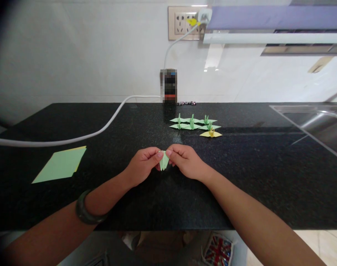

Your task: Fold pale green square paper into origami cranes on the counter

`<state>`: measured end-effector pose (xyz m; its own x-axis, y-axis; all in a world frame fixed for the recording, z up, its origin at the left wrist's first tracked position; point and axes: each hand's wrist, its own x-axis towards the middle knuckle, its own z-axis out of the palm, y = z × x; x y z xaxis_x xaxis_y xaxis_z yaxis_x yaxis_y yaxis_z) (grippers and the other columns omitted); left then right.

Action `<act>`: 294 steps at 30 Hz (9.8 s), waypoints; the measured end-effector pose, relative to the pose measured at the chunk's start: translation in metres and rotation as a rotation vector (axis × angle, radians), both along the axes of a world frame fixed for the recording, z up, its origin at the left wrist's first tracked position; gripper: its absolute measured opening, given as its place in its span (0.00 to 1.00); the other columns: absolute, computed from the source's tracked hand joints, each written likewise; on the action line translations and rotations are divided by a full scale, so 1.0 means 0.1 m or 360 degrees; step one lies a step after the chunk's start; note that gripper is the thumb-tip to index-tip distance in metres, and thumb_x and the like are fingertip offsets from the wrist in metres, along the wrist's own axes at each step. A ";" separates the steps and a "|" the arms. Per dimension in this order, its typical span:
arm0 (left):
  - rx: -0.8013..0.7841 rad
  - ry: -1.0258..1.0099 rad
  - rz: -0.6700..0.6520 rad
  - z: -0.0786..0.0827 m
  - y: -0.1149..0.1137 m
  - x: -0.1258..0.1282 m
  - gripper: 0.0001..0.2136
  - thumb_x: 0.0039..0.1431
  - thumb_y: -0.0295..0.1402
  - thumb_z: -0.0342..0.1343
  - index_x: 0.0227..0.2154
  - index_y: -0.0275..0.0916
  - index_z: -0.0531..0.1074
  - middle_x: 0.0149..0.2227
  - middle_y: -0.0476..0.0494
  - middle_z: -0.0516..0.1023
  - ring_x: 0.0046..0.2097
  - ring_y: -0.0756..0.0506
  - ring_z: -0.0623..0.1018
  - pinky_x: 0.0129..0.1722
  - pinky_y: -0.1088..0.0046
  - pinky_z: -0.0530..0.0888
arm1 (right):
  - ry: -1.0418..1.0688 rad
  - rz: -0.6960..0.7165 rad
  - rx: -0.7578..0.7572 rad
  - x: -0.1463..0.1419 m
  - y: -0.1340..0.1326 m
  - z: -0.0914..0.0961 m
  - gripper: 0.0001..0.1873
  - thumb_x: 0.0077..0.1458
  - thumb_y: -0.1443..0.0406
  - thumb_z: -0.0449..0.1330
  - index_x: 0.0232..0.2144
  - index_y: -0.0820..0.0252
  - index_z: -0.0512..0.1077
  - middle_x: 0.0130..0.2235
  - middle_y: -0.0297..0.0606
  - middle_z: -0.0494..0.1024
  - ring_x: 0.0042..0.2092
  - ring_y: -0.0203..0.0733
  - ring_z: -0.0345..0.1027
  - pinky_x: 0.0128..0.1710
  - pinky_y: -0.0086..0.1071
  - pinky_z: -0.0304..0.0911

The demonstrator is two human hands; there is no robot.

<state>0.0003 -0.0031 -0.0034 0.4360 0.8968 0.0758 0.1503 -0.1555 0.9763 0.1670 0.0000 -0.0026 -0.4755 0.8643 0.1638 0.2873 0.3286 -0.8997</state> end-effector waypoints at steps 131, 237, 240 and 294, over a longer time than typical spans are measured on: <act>-0.0311 -0.0281 0.0249 -0.01 0.02 0.03 0.13 0.47 0.38 0.54 0.32 0.32 0.71 0.27 0.43 0.76 0.29 0.49 0.75 0.30 0.74 0.72 | 0.0288 -0.0239 -0.0131 -0.03 0.07 -0.08 0.09 0.49 0.60 0.54 0.26 0.62 0.65 0.23 0.32 0.65 0.24 0.30 0.58 0.24 0.26 0.56; -0.0344 -0.0305 0.0030 0.02 0.00 0.01 0.12 0.48 0.39 0.53 0.31 0.35 0.70 0.26 0.48 0.71 0.29 0.51 0.71 0.31 0.75 0.69 | -0.0159 -0.0183 0.0300 -0.02 -0.01 -0.02 0.14 0.50 0.59 0.54 0.19 0.62 0.62 0.19 0.30 0.63 0.23 0.30 0.54 0.22 0.24 0.51; -0.0325 -0.0297 0.0048 0.02 0.01 0.00 0.12 0.48 0.40 0.53 0.29 0.35 0.69 0.25 0.48 0.70 0.29 0.51 0.70 0.30 0.75 0.68 | -0.0119 -0.0189 0.0299 -0.03 -0.02 -0.03 0.14 0.50 0.59 0.54 0.19 0.62 0.63 0.19 0.31 0.64 0.23 0.30 0.54 0.22 0.24 0.52; -0.0357 -0.0063 0.0106 0.00 0.00 0.00 0.18 0.50 0.46 0.47 0.23 0.34 0.68 0.19 0.48 0.70 0.20 0.53 0.67 0.21 0.78 0.62 | -0.0065 -0.0187 0.0321 0.00 0.01 -0.02 0.13 0.54 0.61 0.50 0.23 0.63 0.65 0.20 0.31 0.65 0.23 0.30 0.58 0.25 0.25 0.55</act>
